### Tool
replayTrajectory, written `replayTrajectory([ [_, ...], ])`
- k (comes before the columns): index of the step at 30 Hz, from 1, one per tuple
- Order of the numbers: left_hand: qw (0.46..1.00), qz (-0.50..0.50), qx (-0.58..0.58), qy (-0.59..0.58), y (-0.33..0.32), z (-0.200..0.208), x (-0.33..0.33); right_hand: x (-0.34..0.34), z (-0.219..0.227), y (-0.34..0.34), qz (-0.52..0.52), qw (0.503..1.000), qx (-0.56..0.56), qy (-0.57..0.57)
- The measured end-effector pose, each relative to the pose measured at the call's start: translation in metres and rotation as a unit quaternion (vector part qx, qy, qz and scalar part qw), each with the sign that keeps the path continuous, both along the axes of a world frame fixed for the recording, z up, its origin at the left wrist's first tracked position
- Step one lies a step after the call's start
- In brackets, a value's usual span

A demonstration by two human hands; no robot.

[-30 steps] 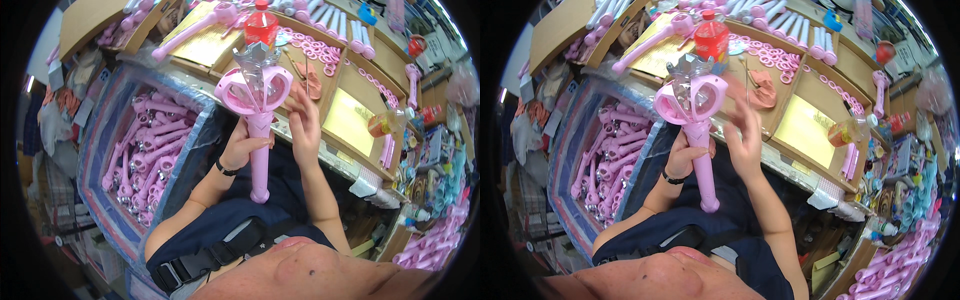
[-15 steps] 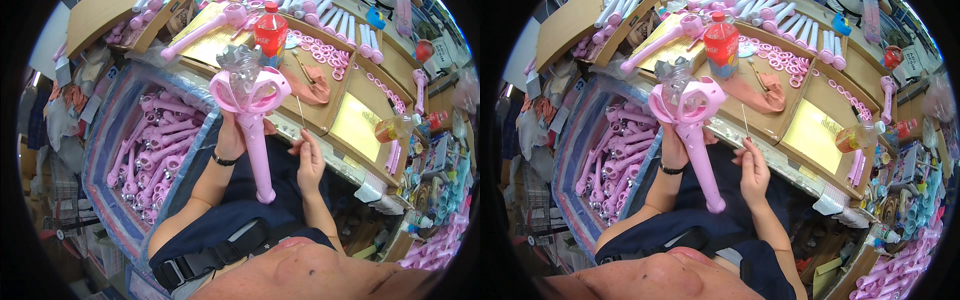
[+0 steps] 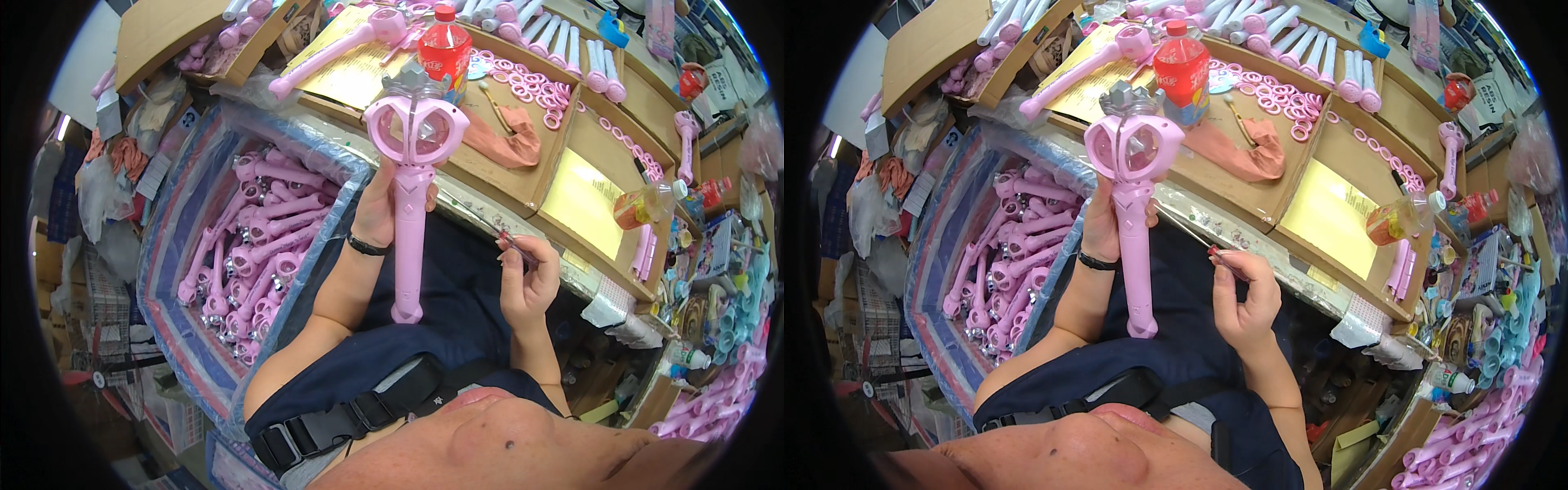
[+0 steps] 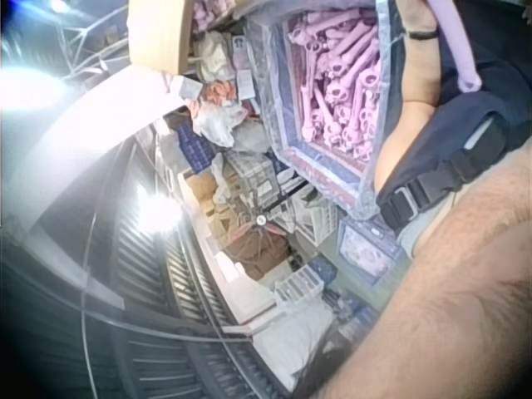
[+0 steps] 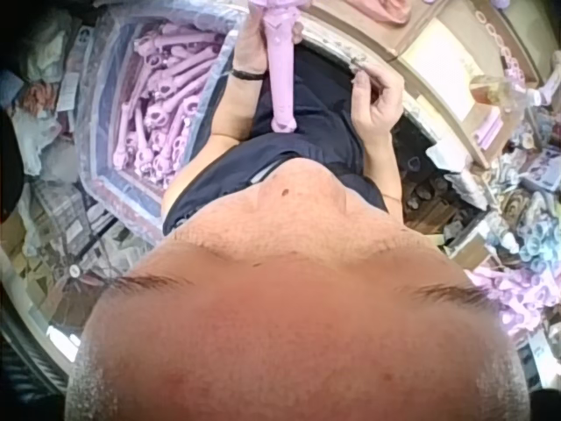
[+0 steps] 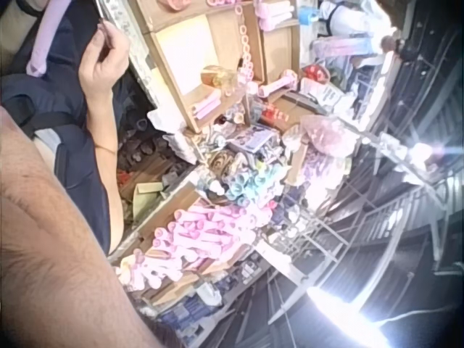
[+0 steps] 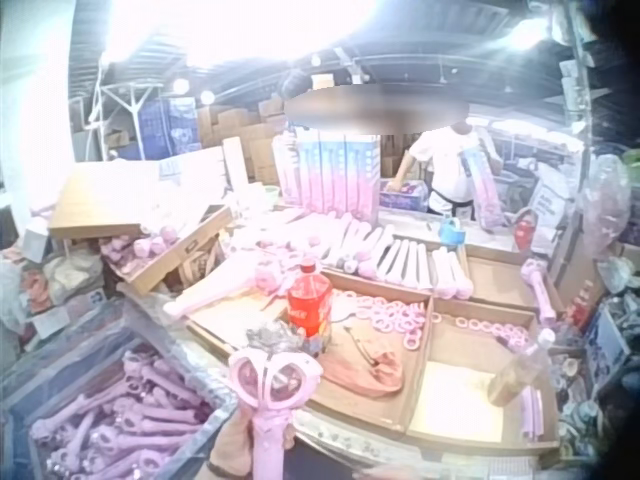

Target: The person assembles pink plastic wands by attaching a silver crown to the top, wiping the wand with a cloth, and using a screwdriver to tighten a screw on the wand's head. The person repeats this process for multiple wands.

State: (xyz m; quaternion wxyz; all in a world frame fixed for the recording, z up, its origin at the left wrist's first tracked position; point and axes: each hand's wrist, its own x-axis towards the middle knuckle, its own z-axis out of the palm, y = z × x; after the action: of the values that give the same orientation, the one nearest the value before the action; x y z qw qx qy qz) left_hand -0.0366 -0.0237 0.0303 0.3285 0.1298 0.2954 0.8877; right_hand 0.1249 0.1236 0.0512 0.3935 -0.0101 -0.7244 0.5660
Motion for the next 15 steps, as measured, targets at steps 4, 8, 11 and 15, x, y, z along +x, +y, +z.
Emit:
replayTrajectory([
  [4,0.999,-0.021,-0.015,0.032,0.003,-0.002,-0.001,-0.009,0.012,0.003,-0.058,0.990,0.131,0.010],
  [8,0.998,-0.027,0.044,-0.019,0.010,-0.004,0.001,-0.014,0.023,0.005,-0.065,0.980,0.189,-0.002],
  [11,0.999,-0.013,0.006,0.037,0.014,-0.005,0.005,-0.015,0.026,0.005,-0.061,0.976,0.211,-0.016],
  [15,0.995,0.016,-0.035,0.093,0.015,-0.006,0.008,-0.016,0.026,0.010,-0.061,0.969,0.237,-0.043],
])
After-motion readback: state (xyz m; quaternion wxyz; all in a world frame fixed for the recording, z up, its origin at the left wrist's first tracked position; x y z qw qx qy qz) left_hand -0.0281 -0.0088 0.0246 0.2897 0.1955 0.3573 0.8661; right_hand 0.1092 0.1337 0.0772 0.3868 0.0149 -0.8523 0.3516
